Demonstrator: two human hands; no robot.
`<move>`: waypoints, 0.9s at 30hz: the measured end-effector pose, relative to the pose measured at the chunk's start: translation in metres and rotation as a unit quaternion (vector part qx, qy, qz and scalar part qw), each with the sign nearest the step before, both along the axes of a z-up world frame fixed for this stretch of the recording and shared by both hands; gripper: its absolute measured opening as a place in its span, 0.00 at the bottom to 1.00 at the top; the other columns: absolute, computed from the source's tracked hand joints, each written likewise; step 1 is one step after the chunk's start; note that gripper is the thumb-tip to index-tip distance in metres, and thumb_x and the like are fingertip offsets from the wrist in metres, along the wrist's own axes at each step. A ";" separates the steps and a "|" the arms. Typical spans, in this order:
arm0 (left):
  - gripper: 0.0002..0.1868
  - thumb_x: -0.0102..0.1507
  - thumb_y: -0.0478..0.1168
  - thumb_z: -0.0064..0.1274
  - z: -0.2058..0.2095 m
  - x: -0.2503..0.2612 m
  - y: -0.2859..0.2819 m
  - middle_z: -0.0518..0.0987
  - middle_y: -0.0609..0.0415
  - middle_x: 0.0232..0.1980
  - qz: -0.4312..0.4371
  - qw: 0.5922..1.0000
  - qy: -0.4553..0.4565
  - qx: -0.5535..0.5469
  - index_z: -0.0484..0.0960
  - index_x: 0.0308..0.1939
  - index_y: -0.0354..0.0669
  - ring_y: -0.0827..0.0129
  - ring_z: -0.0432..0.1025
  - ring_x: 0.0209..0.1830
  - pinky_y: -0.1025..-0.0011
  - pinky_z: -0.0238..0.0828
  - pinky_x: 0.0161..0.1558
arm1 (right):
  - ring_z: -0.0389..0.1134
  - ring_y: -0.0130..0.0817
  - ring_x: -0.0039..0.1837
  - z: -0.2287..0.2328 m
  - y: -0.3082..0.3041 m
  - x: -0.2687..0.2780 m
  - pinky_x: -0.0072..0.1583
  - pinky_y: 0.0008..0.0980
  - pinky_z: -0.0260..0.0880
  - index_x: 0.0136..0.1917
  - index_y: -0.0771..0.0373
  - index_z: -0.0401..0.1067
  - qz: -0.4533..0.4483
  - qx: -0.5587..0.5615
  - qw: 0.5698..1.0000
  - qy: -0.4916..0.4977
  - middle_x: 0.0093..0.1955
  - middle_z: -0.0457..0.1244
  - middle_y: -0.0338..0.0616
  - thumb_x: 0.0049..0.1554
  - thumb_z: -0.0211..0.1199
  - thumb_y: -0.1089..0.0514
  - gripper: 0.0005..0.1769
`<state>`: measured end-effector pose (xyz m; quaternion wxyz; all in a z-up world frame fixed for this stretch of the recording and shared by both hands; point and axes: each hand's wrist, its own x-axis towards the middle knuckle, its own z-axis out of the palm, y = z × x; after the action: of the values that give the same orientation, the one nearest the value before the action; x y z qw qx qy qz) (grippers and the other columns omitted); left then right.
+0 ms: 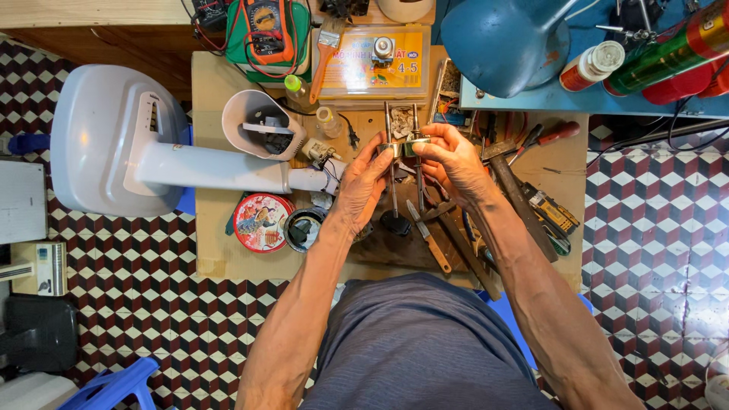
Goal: The person uses pliers and a screwdriver to disassemble and reassemble a small cylindrical electrical component on a cluttered workbench. They repeatedly adjust and inspect the component while handling various tools and parts.
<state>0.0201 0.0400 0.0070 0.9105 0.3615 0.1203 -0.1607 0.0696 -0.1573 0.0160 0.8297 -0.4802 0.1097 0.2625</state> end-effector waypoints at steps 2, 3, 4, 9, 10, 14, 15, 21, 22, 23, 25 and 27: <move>0.33 0.67 0.42 0.58 0.001 0.001 0.003 0.75 0.55 0.64 -0.002 1.000 0.003 0.014 0.65 0.74 0.40 0.70 0.69 0.65 0.68 0.62 0.69 | 0.71 0.37 0.56 0.000 0.002 0.003 0.60 0.36 0.75 0.63 0.67 0.61 0.001 0.001 1.000 0.002 0.56 0.66 0.51 0.54 0.70 0.64 0.27; 0.33 0.66 0.43 0.58 0.001 0.002 0.004 0.76 0.55 0.64 -0.004 1.000 0.005 0.021 0.66 0.74 0.41 0.70 0.69 0.65 0.68 0.63 0.68 | 0.71 0.37 0.56 0.000 0.004 0.005 0.60 0.36 0.76 0.63 0.67 0.61 0.002 0.001 1.000 0.003 0.56 0.66 0.51 0.54 0.70 0.64 0.27; 0.33 0.67 0.43 0.58 0.001 0.002 0.005 0.76 0.55 0.63 -0.004 1.000 0.004 0.031 0.66 0.74 0.40 0.70 0.69 0.64 0.68 0.63 0.68 | 0.71 0.38 0.56 0.000 0.005 0.005 0.59 0.36 0.76 0.63 0.67 0.61 0.003 0.002 1.000 0.004 0.56 0.65 0.51 0.54 0.70 0.64 0.27; 0.33 0.67 0.44 0.57 -0.002 0.004 0.007 0.76 0.56 0.62 -0.005 0.999 -0.001 0.054 0.66 0.74 0.40 0.72 0.69 0.61 0.69 0.63 0.67 | 0.72 0.38 0.57 0.002 0.008 0.007 0.60 0.36 0.77 0.62 0.66 0.61 0.011 -0.009 1.000 0.008 0.55 0.65 0.51 0.53 0.70 0.63 0.27; 0.33 0.67 0.44 0.57 -0.003 0.004 0.007 0.76 0.56 0.62 -0.005 0.999 0.002 0.054 0.66 0.74 0.40 0.72 0.69 0.61 0.69 0.63 0.67 | 0.72 0.38 0.57 0.002 0.008 0.007 0.60 0.36 0.77 0.62 0.66 0.61 0.011 -0.008 1.000 0.009 0.55 0.65 0.51 0.53 0.70 0.63 0.27; 0.33 0.67 0.44 0.57 -0.006 0.005 0.006 0.77 0.56 0.61 -0.006 0.999 0.005 0.051 0.66 0.74 0.40 0.72 0.69 0.61 0.69 0.63 0.67 | 0.72 0.37 0.57 0.000 0.007 0.007 0.59 0.35 0.76 0.62 0.66 0.61 0.008 -0.005 1.000 0.007 0.56 0.65 0.51 0.53 0.71 0.63 0.27; 0.33 0.67 0.44 0.57 -0.006 0.005 0.007 0.77 0.56 0.61 -0.005 0.999 0.003 0.050 0.67 0.75 0.40 0.72 0.69 0.61 0.69 0.62 0.67 | 0.72 0.37 0.57 0.000 0.007 0.007 0.59 0.35 0.76 0.62 0.66 0.61 0.008 -0.004 1.000 0.007 0.56 0.65 0.51 0.53 0.71 0.63 0.27; 0.32 0.68 0.44 0.57 -0.009 0.004 0.005 0.77 0.56 0.60 -0.010 0.999 0.006 0.038 0.67 0.74 0.40 0.72 0.69 0.60 0.68 0.63 0.67 | 0.71 0.36 0.55 -0.004 0.005 0.005 0.56 0.33 0.75 0.62 0.66 0.62 0.012 -0.028 0.999 0.012 0.54 0.65 0.49 0.53 0.71 0.62 0.27; 0.32 0.68 0.44 0.57 -0.010 0.004 0.005 0.77 0.56 0.60 -0.010 0.999 0.008 0.037 0.67 0.74 0.40 0.72 0.69 0.59 0.69 0.63 0.67 | 0.71 0.35 0.54 -0.005 0.005 0.005 0.55 0.33 0.75 0.62 0.66 0.62 0.012 -0.029 0.999 0.013 0.54 0.65 0.48 0.54 0.71 0.62 0.27; 0.32 0.68 0.44 0.57 -0.010 0.003 0.005 0.77 0.56 0.60 -0.010 0.999 0.009 0.036 0.68 0.73 0.40 0.72 0.69 0.59 0.69 0.62 0.67 | 0.71 0.35 0.54 -0.006 0.005 0.005 0.54 0.33 0.74 0.63 0.66 0.62 0.012 -0.026 0.999 0.013 0.54 0.64 0.48 0.54 0.71 0.62 0.27; 0.31 0.68 0.44 0.57 -0.011 0.002 0.005 0.77 0.56 0.60 -0.010 0.999 0.010 0.036 0.68 0.73 0.40 0.72 0.69 0.59 0.69 0.63 0.66 | 0.70 0.35 0.53 -0.008 0.005 0.004 0.54 0.32 0.74 0.63 0.66 0.62 0.012 -0.022 1.000 0.014 0.54 0.64 0.48 0.54 0.71 0.62 0.28; 0.30 0.68 0.44 0.57 -0.011 0.001 0.005 0.77 0.56 0.60 -0.012 0.999 0.010 0.036 0.68 0.72 0.40 0.72 0.70 0.59 0.69 0.63 0.66 | 0.71 0.35 0.54 -0.009 0.004 0.003 0.55 0.33 0.75 0.63 0.67 0.62 0.013 -0.020 1.000 0.014 0.54 0.64 0.48 0.53 0.71 0.62 0.28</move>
<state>0.0207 0.0451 -0.0042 0.8937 0.3936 0.1312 -0.1708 0.0730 -0.1533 0.0070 0.8150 -0.4941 0.1198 0.2781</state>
